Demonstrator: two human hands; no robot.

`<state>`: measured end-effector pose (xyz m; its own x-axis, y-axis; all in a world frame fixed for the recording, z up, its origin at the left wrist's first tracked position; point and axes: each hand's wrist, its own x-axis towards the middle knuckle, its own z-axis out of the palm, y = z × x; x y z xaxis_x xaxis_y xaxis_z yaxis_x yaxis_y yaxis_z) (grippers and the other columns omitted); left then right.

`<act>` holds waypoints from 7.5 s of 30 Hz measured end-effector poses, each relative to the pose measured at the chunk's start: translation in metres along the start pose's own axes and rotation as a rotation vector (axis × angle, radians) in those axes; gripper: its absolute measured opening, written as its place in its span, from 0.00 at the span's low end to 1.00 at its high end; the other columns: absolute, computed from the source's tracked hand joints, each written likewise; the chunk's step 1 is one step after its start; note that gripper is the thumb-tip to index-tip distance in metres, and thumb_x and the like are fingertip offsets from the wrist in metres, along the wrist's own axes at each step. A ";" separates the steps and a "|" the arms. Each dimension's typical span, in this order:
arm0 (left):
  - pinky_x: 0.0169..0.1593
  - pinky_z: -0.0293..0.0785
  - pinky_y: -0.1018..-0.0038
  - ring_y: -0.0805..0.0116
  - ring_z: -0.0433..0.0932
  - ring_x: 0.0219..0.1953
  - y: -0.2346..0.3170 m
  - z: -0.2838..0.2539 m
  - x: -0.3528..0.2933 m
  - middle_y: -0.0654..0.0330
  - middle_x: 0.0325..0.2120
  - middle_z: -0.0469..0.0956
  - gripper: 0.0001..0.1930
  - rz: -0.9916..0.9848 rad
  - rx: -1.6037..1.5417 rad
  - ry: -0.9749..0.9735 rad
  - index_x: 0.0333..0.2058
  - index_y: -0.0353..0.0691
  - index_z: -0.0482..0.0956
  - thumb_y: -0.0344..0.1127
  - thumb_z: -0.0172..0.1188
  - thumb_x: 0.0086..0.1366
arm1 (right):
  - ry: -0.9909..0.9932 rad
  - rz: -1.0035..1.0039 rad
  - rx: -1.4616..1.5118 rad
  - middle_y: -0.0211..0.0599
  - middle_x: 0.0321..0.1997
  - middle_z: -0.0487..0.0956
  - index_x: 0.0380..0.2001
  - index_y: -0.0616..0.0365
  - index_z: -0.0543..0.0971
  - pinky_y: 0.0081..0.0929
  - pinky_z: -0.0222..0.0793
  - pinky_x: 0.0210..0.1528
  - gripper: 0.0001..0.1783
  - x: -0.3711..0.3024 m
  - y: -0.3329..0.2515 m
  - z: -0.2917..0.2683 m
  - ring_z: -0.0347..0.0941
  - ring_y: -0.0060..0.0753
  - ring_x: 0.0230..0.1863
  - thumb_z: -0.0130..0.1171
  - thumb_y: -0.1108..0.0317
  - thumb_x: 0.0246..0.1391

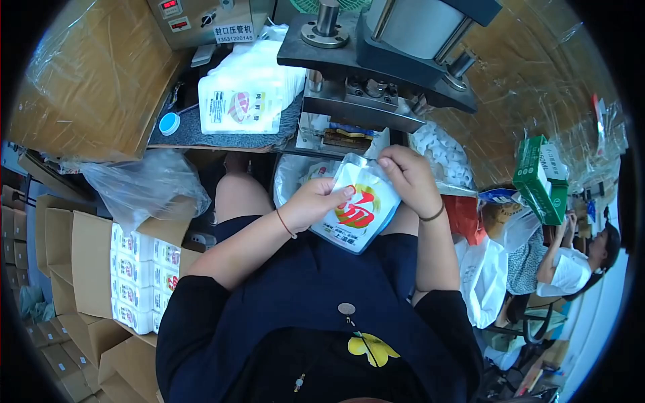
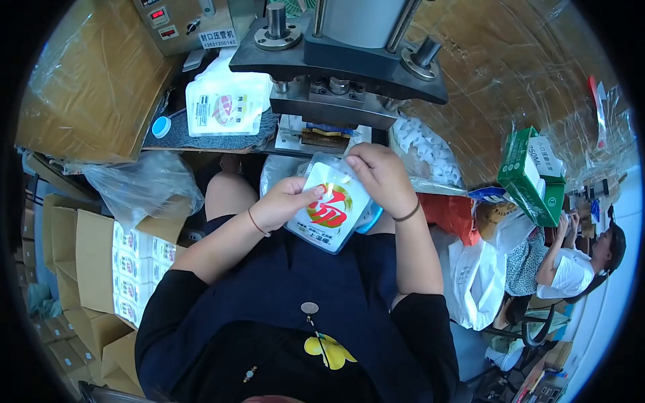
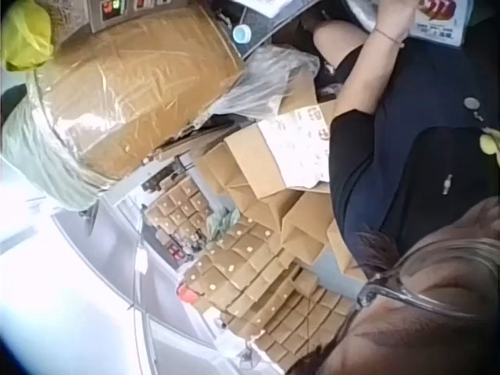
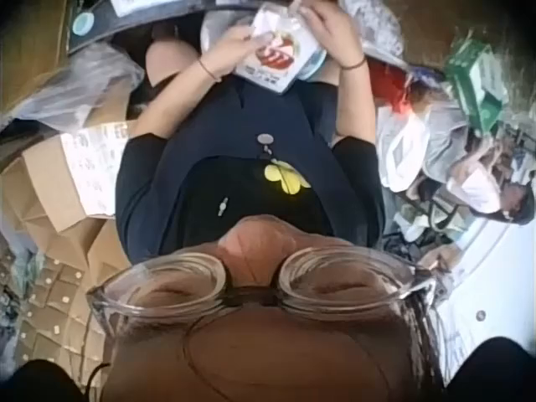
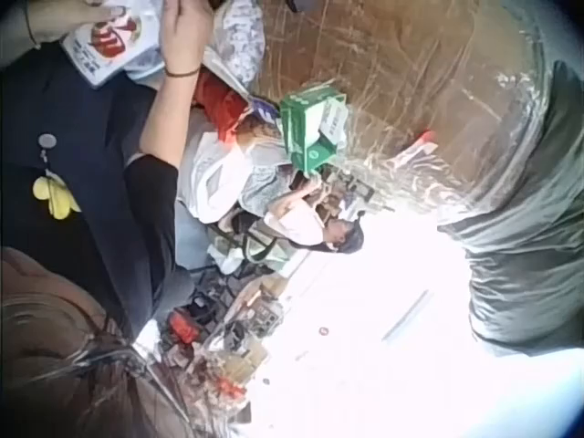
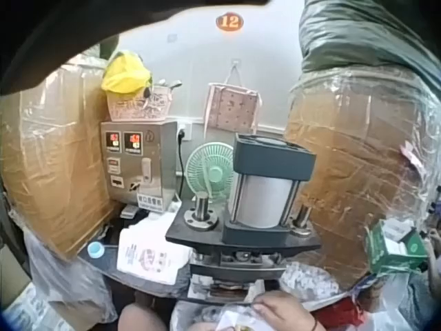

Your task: Manually placing plastic components into bags and sealing them using a heat-sealer machine.

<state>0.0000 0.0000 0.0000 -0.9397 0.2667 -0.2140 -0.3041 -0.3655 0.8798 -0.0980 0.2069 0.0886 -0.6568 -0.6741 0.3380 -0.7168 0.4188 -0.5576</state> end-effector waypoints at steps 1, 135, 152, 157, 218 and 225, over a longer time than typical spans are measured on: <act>0.36 0.72 0.81 0.83 0.73 0.30 -0.005 0.005 0.002 0.66 0.27 0.80 0.15 0.037 0.098 0.006 0.37 0.35 0.82 0.43 0.61 0.69 | 0.082 0.094 0.096 0.32 0.33 0.81 0.36 0.60 0.80 0.26 0.70 0.39 0.08 -0.005 0.000 -0.005 0.75 0.28 0.34 0.58 0.67 0.62; 0.51 0.81 0.66 0.62 0.83 0.46 0.036 -0.029 0.028 0.49 0.45 0.82 0.18 -0.172 -0.173 -0.008 0.51 0.28 0.75 0.24 0.61 0.63 | 0.014 0.434 -0.608 0.44 0.42 0.77 0.47 0.47 0.80 0.44 0.74 0.43 0.20 -0.031 0.101 -0.021 0.77 0.52 0.43 0.66 0.69 0.48; 0.56 0.71 0.63 0.51 0.77 0.51 0.056 -0.133 -0.037 0.50 0.50 0.79 0.17 0.488 1.628 0.448 0.55 0.38 0.75 0.28 0.54 0.67 | 0.525 0.359 -0.244 0.45 0.48 0.81 0.57 0.61 0.71 0.30 0.75 0.42 0.19 -0.060 0.079 -0.027 0.80 0.39 0.39 0.52 0.71 0.63; 0.45 0.73 0.80 0.79 0.77 0.38 0.047 -0.084 -0.034 0.62 0.38 0.82 0.11 0.332 0.522 0.371 0.44 0.32 0.82 0.35 0.60 0.70 | 0.242 0.154 0.071 0.40 0.36 0.80 0.48 0.62 0.77 0.24 0.72 0.37 0.12 -0.033 0.019 -0.004 0.78 0.28 0.34 0.53 0.69 0.64; 0.46 0.76 0.76 0.77 0.79 0.39 0.003 -0.001 -0.006 0.60 0.39 0.83 0.16 -0.084 0.076 -0.116 0.45 0.31 0.81 0.41 0.58 0.71 | -0.147 0.021 0.136 0.44 0.39 0.79 0.39 0.61 0.78 0.36 0.71 0.47 0.08 0.002 -0.001 0.002 0.75 0.47 0.42 0.53 0.70 0.62; 0.47 0.80 0.70 0.69 0.83 0.42 0.021 -0.023 0.020 0.55 0.42 0.83 0.15 -0.160 -0.062 -0.001 0.48 0.30 0.79 0.23 0.62 0.62 | 0.134 0.484 -0.640 0.51 0.47 0.77 0.49 0.53 0.77 0.47 0.73 0.47 0.16 -0.021 0.067 -0.032 0.76 0.56 0.48 0.56 0.67 0.58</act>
<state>-0.0288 -0.0228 0.0045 -0.8784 0.3271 -0.3485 -0.4588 -0.3723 0.8068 -0.1398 0.2684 0.0687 -0.9215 -0.2681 0.2809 -0.3151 0.9391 -0.1374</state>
